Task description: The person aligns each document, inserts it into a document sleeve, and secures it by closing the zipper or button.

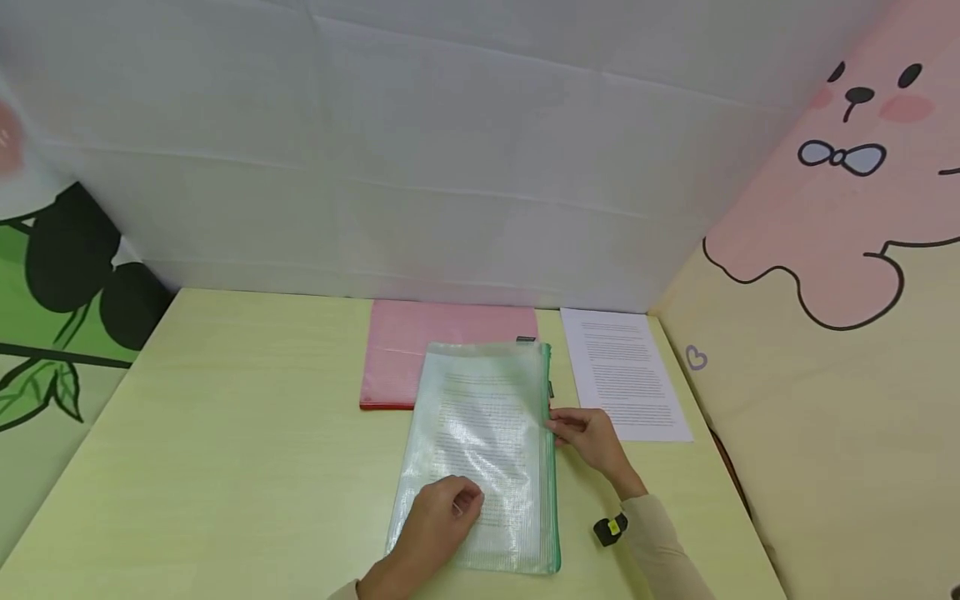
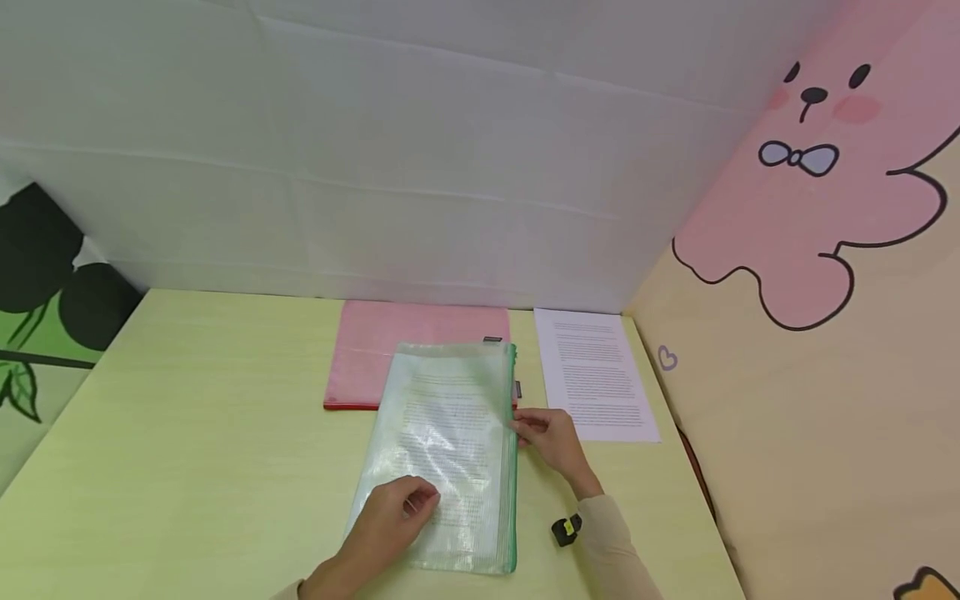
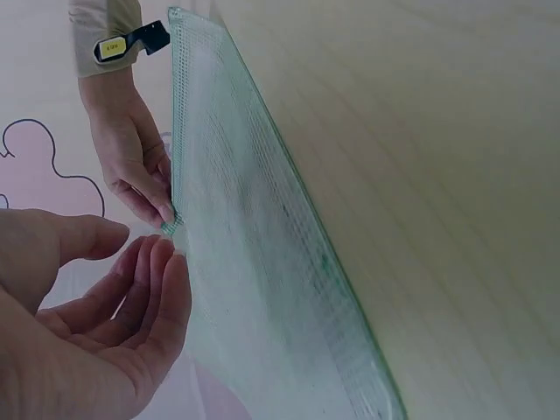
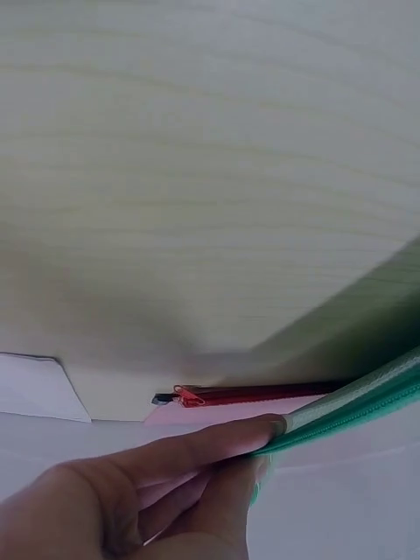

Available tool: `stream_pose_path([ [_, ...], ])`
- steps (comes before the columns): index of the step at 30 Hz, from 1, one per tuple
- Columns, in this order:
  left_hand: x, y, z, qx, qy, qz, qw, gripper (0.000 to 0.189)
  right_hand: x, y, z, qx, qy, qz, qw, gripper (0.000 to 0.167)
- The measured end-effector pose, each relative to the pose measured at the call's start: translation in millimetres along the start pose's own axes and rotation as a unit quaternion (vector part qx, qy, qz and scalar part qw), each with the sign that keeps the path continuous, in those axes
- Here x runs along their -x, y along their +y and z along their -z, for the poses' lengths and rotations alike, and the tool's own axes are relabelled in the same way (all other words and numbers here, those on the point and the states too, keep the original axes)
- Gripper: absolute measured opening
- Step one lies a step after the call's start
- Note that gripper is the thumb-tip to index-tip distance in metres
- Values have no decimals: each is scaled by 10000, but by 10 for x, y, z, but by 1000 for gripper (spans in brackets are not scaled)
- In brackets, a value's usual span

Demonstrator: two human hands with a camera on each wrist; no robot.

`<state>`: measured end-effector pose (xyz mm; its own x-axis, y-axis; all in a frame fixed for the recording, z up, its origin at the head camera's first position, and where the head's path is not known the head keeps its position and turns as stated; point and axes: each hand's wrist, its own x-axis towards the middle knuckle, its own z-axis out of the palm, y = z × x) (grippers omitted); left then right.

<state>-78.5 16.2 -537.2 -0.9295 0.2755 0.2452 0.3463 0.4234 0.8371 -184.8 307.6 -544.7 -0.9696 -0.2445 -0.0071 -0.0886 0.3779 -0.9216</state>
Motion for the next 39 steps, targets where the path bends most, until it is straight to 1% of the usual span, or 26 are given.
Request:
stream_pose_path([
  [2, -15, -41, 40, -151, 126, 56, 9998, 8, 3, -4, 2, 39, -4, 21, 10000, 23],
  [7, -82, -117, 136, -505, 589, 200, 9968, 7, 12, 8, 7, 150, -40, 130, 9998, 24],
  [9, -116, -150, 170, -642, 678, 256, 9953, 7, 17, 16, 8, 167, -37, 186, 9997, 24],
  [13, -180, -230, 240, -814, 696, 361, 9936, 9, 23, 38, 8, 116, -16, 247, 9996, 25],
  [19, -277, -368, 337, -1020, 1016, 485, 9884, 12, 21, 53, 4, 78, 30, 276, 9996, 26],
  [22, -323, -422, 387, -1072, 1112, 602, 9862, 14, 25, 39, -3, 133, 73, 226, 9996, 25],
  [25, -366, -463, 434, -1137, 1103, 728, 9847, 18, 32, -9, -17, 204, 130, 207, 9995, 23],
  [30, -417, -503, 507, -1153, 941, 1046, 9833, 30, 80, -218, -47, 214, 150, 270, 9993, 23],
  [32, -432, -523, 527, -1135, 881, 1156, 9829, 31, 98, -273, -58, 200, 172, 348, 9990, 23],
  [35, -453, -566, 543, -1073, 744, 1283, 9831, 20, 86, -164, -74, 190, 292, 392, 9986, 23],
  [37, -467, -595, 550, -1036, 677, 1309, 9836, 12, 80, -79, -80, 200, 363, 482, 9980, 23],
  [39, -481, -629, 552, -928, 649, 1332, 9846, 14, 64, 22, -83, 175, 425, 509, 9976, 23],
])
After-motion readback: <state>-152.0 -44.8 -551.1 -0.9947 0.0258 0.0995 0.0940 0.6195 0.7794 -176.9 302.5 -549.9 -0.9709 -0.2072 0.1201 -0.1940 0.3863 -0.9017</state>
